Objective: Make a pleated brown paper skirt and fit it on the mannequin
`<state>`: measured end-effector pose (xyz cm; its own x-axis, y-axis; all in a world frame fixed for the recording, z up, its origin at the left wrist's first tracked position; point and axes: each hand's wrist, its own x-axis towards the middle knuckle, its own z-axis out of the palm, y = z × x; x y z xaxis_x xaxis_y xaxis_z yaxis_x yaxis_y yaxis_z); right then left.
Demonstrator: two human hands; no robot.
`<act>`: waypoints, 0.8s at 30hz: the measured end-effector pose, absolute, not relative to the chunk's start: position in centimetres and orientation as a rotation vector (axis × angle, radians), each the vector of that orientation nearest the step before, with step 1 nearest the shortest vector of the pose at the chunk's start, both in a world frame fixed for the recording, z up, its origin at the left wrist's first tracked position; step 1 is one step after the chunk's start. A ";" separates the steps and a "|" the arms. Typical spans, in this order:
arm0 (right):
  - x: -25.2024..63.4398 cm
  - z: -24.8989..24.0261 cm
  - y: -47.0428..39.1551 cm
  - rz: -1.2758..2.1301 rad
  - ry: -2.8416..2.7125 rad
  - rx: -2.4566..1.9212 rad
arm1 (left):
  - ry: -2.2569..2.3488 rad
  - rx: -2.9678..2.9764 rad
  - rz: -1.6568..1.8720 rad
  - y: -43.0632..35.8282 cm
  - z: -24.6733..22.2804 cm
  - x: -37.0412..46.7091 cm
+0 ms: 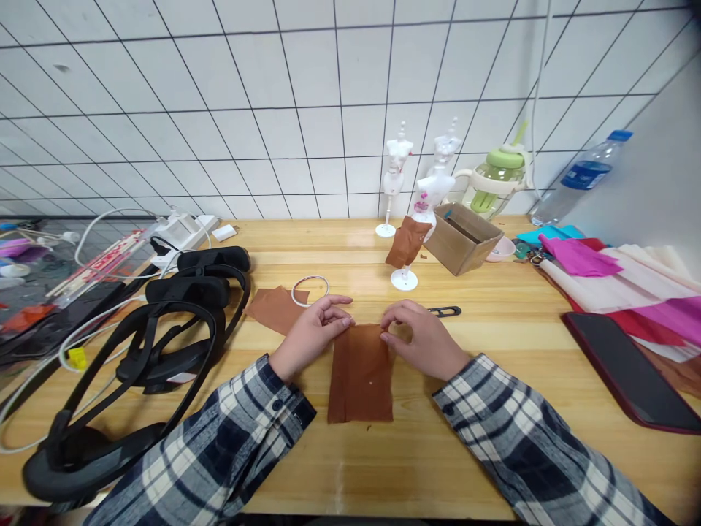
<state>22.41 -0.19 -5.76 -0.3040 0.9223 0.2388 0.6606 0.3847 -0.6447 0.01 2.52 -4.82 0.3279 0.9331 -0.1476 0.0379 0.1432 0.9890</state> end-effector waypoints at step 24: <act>23.2 -7.3 0.6 0.793 -2.128 -1.543 | 1.012 1.374 0.799 2.1 -5.3 0.6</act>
<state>23.22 0.60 -7.34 -0.3153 0.9489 -0.0129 0.7258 0.2324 -0.6474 0.57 2.13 -5.31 0.3874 0.9158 -0.1059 0.1089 0.0686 0.9917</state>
